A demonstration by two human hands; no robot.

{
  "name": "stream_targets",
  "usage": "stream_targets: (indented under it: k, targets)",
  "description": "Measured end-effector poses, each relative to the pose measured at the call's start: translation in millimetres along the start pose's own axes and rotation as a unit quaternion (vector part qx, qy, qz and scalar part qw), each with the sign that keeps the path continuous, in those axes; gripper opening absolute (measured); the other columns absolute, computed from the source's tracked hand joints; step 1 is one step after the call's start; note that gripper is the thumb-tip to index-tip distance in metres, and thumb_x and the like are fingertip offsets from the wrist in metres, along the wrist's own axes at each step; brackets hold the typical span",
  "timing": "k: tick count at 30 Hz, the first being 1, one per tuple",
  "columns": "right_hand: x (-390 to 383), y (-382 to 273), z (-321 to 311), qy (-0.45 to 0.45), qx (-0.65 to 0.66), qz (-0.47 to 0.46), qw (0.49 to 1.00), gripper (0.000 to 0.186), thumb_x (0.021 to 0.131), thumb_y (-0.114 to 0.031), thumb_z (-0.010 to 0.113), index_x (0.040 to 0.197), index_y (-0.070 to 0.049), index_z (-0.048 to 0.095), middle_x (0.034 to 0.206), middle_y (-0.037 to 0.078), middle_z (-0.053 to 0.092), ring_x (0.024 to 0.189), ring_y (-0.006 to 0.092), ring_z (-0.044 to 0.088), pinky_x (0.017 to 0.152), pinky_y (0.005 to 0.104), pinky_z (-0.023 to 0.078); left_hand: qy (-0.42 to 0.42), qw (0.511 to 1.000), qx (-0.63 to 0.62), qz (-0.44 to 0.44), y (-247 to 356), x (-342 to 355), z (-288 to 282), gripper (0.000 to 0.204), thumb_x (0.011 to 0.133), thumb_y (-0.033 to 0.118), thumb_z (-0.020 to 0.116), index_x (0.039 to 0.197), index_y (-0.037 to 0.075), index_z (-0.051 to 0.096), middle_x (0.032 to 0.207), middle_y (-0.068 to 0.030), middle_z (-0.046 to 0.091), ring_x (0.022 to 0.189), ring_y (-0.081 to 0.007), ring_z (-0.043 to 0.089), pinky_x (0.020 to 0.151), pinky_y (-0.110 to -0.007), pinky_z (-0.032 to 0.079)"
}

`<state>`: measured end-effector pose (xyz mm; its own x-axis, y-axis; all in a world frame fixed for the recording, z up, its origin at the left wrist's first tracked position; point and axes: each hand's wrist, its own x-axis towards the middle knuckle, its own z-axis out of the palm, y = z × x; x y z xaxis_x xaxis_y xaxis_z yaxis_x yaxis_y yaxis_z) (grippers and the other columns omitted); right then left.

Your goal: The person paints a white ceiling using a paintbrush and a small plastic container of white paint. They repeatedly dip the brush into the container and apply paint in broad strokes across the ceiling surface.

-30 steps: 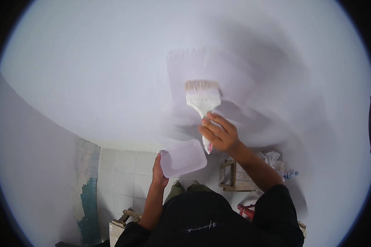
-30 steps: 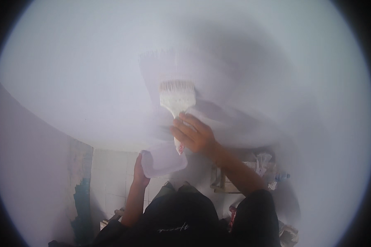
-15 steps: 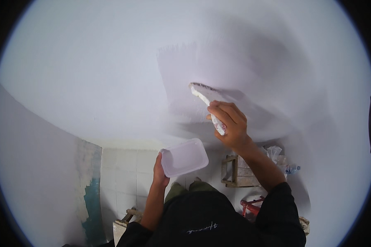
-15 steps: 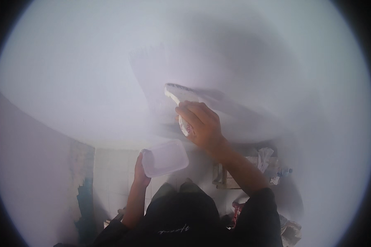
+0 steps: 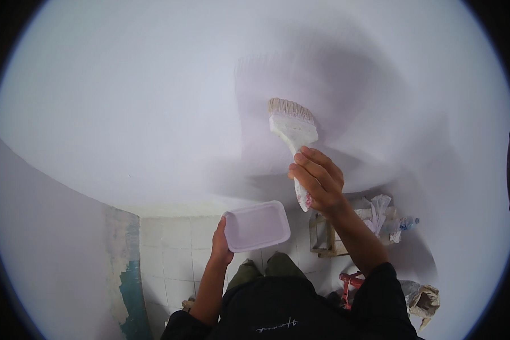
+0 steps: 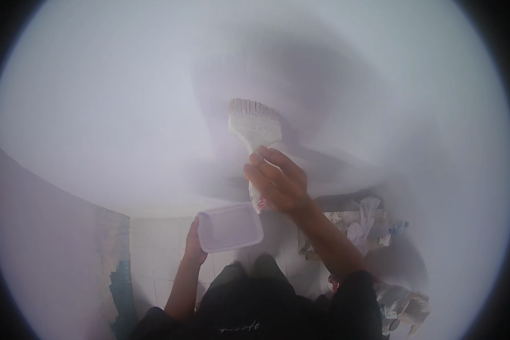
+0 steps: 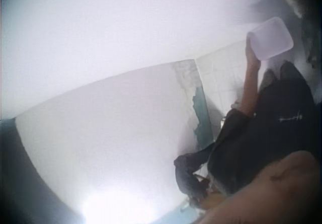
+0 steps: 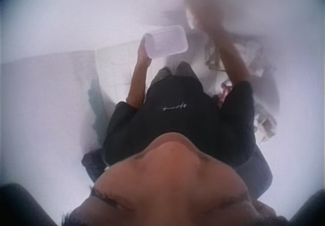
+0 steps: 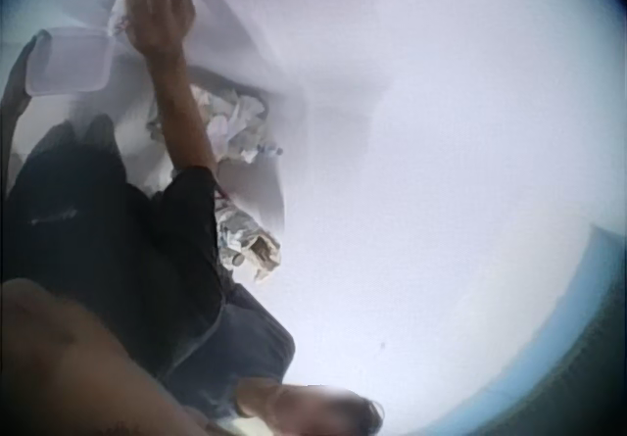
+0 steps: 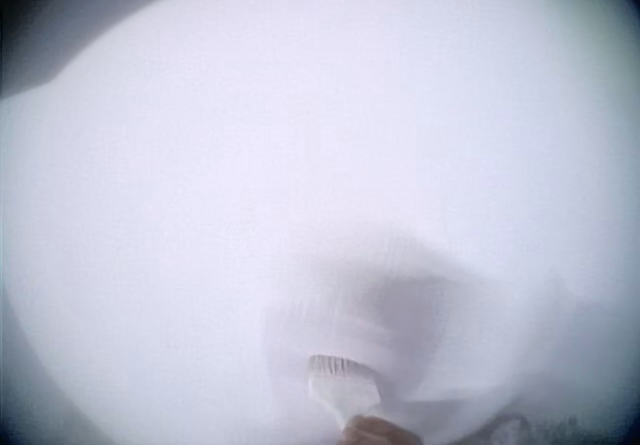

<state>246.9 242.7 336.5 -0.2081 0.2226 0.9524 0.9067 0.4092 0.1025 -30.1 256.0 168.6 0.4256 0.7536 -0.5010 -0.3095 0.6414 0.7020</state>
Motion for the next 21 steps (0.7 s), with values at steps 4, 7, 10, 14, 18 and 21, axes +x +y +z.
stream_targets:
  k: [4, 7, 10, 14, 18, 21]
  targets:
    - [-37, -4, 14, -0.014, -0.011, -0.001, 1.0, 0.03, 0.067, 0.0, 0.08, 0.093, -0.007, 0.07, 0.101, 0.008, 0.068, 0.092, 0.0273, 0.07, 0.078, 0.0347, 0.062, 0.02, 1.0, 0.001, -0.007, -5, 0, -1, 0.061, 0.107, 0.045, 0.035, 0.148, 0.0, 0.038, 0.145, -0.016, 0.05, 0.134, -0.0301, 0.048, 0.111, -0.044, 0.04]
    - [-51, -8, 19, -0.03, 0.024, 0.005, 0.999, 0.031, 0.065, -0.001, 0.08, 0.093, -0.007, 0.07, 0.099, 0.008, 0.068, 0.092, 0.0266, 0.07, 0.078, 0.0345, 0.062, 0.027, 0.999, -0.016, -0.002, -10, -2, -6, 0.06, 0.107, 0.045, 0.034, 0.148, 0.0, 0.039, 0.145, -0.0161, 0.05, 0.134, -0.0301, 0.048, 0.111, -0.044, 0.04]
    - [-62, -12, 22, -0.055, 0.047, 0.02, 0.997, 0.031, 0.065, 0.0, 0.077, 0.095, -0.005, 0.07, 0.1, 0.009, 0.068, 0.094, 0.0272, 0.07, 0.078, 0.036, 0.062, 0.026, 0.999, -0.035, 0.014, -18, 2, -8, 0.06, 0.106, 0.045, 0.039, 0.144, -0.001, 0.042, 0.14, -0.0151, 0.054, 0.13, -0.0283, 0.052, 0.109, -0.042, 0.041]
    - [-70, -15, 20, -0.138, 0.108, 0.083, 0.981, 0.042, 0.061, 0.006, 0.08, 0.1, -0.002, 0.069, 0.101, 0.011, 0.069, 0.093, 0.0287, 0.071, 0.076, 0.0368, 0.062, 0.011, 0.999, -0.045, 0.022, -25, 11, -12, 0.06, 0.106, 0.046, 0.041, 0.143, -0.001, 0.044, 0.138, -0.0145, 0.055, 0.128, -0.0272, 0.053, 0.108, -0.04, 0.042]
    - [-53, -11, 22, -0.138, 0.129, 0.101, 0.977, 0.043, 0.063, 0.004, 0.074, 0.105, -0.003, 0.069, 0.101, 0.012, 0.069, 0.089, 0.0294, 0.069, 0.072, 0.0375, 0.059, 0.008, 0.999, -0.046, 0.028, -31, 19, -15, 0.06, 0.106, 0.046, 0.041, 0.143, -0.001, 0.044, 0.138, -0.0143, 0.055, 0.128, -0.027, 0.053, 0.108, -0.04, 0.041]
    - [-17, 5, 17, -0.094, 0.128, 0.117, 0.98, 0.043, 0.065, 0.004, 0.072, 0.106, -0.004, 0.069, 0.102, 0.011, 0.07, 0.087, 0.0293, 0.069, 0.072, 0.0376, 0.058, 0.021, 0.998, -0.047, 0.023, -29, 21, -14, 0.06, 0.106, 0.046, 0.041, 0.143, -0.001, 0.043, 0.139, -0.0143, 0.055, 0.129, -0.0269, 0.052, 0.108, -0.04, 0.041]
